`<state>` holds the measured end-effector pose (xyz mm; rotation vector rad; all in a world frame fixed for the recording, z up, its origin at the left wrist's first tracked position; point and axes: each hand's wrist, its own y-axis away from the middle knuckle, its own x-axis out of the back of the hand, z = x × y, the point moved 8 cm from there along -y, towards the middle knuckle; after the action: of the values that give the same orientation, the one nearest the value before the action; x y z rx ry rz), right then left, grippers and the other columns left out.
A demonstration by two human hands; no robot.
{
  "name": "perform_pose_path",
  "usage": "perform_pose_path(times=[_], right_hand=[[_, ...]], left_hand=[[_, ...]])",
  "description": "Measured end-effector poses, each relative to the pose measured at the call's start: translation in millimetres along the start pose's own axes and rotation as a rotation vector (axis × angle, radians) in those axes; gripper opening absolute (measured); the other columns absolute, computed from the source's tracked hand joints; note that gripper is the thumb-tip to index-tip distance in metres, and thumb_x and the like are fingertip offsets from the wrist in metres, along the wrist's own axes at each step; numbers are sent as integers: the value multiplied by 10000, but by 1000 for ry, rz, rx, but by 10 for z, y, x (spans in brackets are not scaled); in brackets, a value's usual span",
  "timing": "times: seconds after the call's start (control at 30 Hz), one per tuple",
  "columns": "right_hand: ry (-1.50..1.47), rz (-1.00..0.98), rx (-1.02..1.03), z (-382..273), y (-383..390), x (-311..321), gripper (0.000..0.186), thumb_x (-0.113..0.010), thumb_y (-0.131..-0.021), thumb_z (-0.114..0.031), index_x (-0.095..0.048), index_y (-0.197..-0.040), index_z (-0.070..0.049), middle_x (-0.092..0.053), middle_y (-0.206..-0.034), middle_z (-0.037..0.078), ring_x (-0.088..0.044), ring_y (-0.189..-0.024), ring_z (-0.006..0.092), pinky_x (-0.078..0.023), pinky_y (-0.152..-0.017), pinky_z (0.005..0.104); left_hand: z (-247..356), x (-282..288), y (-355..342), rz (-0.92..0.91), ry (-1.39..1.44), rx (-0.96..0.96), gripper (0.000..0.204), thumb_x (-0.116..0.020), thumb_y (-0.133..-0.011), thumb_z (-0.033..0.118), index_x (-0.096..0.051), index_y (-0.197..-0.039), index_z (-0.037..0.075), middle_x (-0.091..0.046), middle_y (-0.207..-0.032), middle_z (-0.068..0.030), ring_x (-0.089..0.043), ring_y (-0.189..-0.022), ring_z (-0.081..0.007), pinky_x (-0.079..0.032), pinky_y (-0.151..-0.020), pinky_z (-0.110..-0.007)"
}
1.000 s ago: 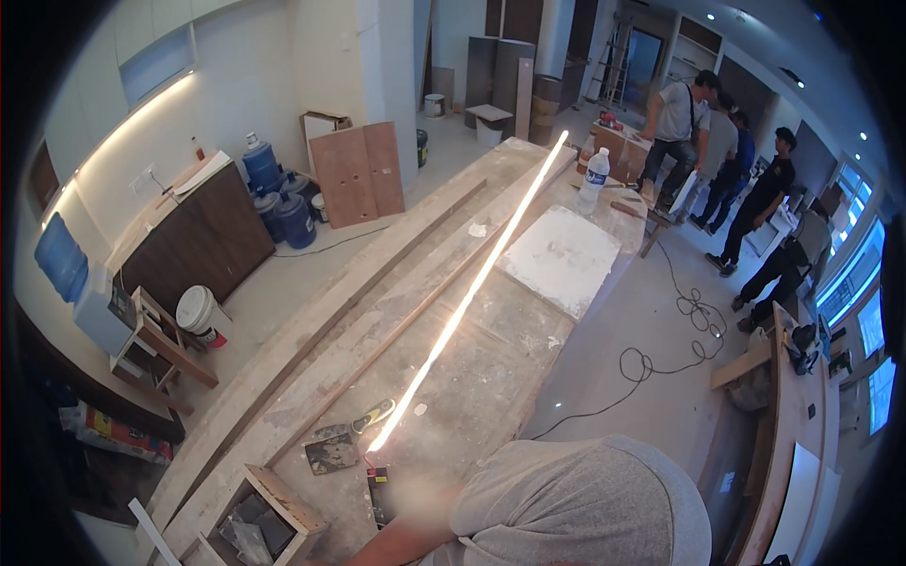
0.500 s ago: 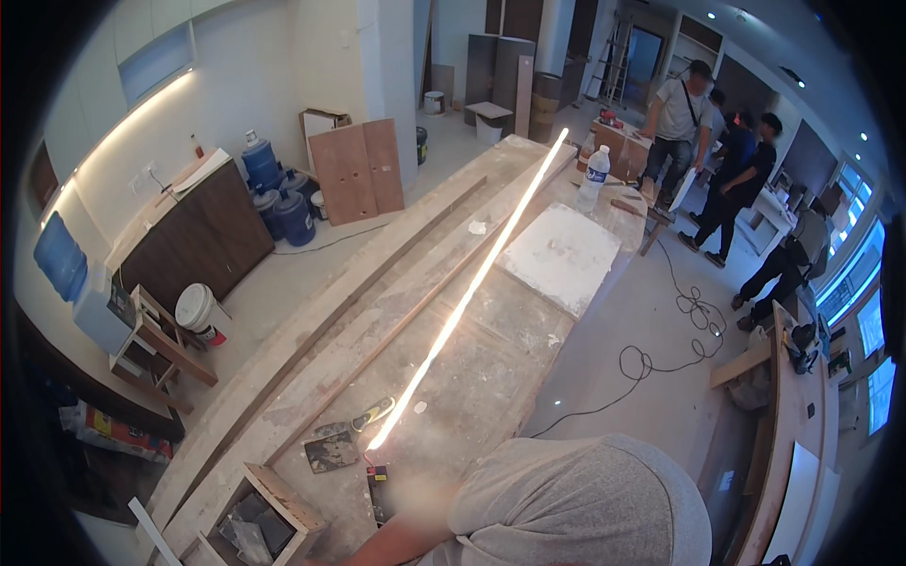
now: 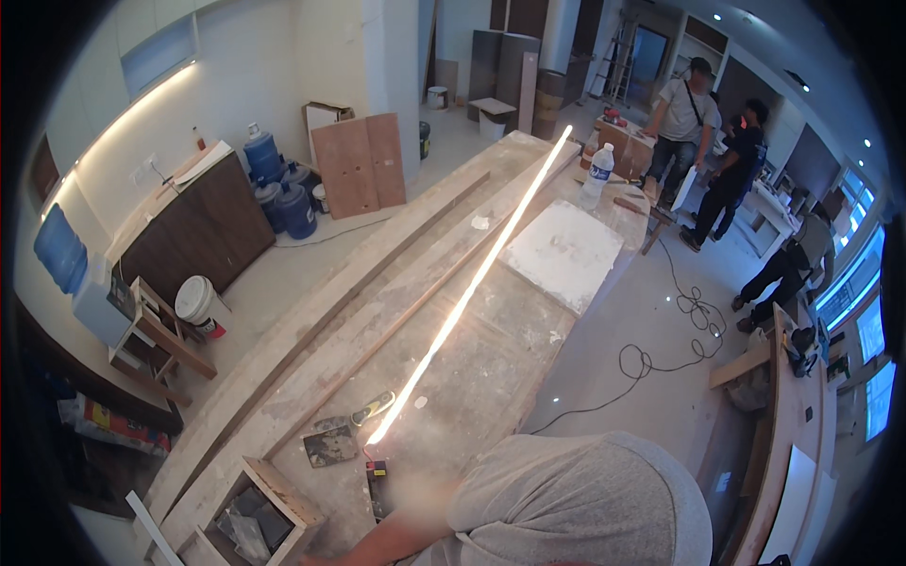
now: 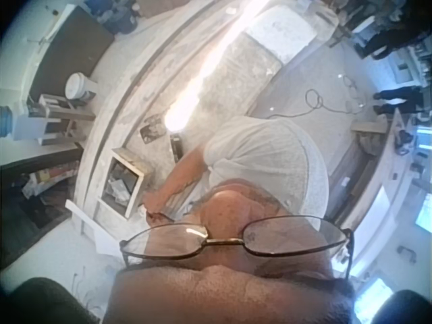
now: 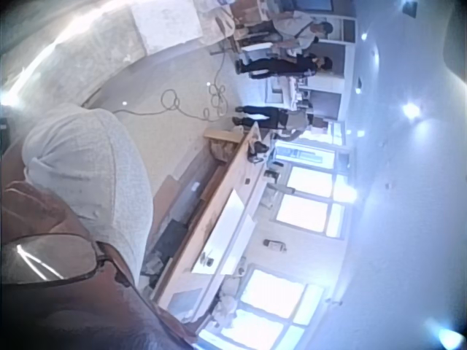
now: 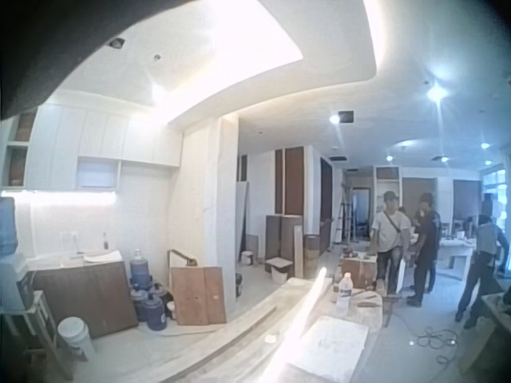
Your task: The person tests an LED light strip by connecting it to a power supply and powering it with an extension cord. Afterward, they carry the strip to another workstation, disconnect the wires from the power supply using a screwdriver, and peel backing tape from the light strip.
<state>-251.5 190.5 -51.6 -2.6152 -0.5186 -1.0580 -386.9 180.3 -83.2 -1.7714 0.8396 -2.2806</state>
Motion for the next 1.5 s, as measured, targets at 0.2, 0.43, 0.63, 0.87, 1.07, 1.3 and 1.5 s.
perform_pose_path(times=[0.2, 0.43, 0.63, 0.87, 1.07, 1.3, 1.5], right_hand=[[284, 22, 256, -98, 16, -7, 261, -647, -839, -252, -776, -784, -33, -723, -745, 157, -692, -679, 314, -526, -608, 503], [205, 33, 255, -167, 65, 12, 287, -654, -841, -296, -786, -786, -47, -724, -743, 160, -692, -682, 344, -511, -617, 561], [90, 226, 156, -94, 265, 283, 142, -696, -654, -215, -724, -670, -77, -693, -680, 102, -657, -697, 336, -425, -696, 503], [435, 70, 74, -152, 211, 228, 104, -686, -788, -241, -760, -746, -182, -732, -784, 25, -663, -827, 237, -415, -779, 451], [434, 72, 92, -168, 193, 241, 155, -666, -835, -248, -770, -757, -165, -739, -782, 28, -656, -847, 229, -426, -755, 432], [409, 74, 86, -85, 191, 299, 173, -652, -831, -251, -768, -752, -149, -743, -787, 46, -657, -827, 235, -434, -736, 424], [413, 81, 104, -56, 201, 316, 173, -646, -816, -244, -771, -759, -139, -743, -797, 63, -657, -827, 239, -437, -740, 430]], left_hand=[[70, -6, -11, 54, 41, -68, 354, -534, -952, 254, -759, -914, -16, -722, -837, -226, -682, -766, -419, -553, -726, -520], [-62, -44, 51, 13, -49, -82, 271, -624, -927, 211, -730, -928, -39, -729, -880, -210, -692, -773, -369, -567, -727, -477], [-46, -136, 83, -53, 519, 346, 406, -677, -890, 298, -696, -1108, -44, -719, -1045, -223, -680, -983, -364, -527, -895, -448], [157, 82, -69, -41, 341, 370, 266, -714, -890, 166, -726, -1094, -5, -733, -1023, -179, -689, -939, -311, -527, -868, -404], [167, 131, -65, -17, 346, 394, 197, -707, -895, 90, -738, -1072, 11, -734, -990, -155, -691, -896, -279, -537, -829, -383], [200, 120, -138, -62, 274, 391, 200, -704, -890, 91, -736, -1068, 5, -736, -984, -161, -697, -898, -295, -541, -827, -388], [221, 140, -143, -75, 250, 390, 211, -698, -886, 99, -734, -1070, 3, -738, -997, -170, -701, -912, -311, -540, -837, -395]])
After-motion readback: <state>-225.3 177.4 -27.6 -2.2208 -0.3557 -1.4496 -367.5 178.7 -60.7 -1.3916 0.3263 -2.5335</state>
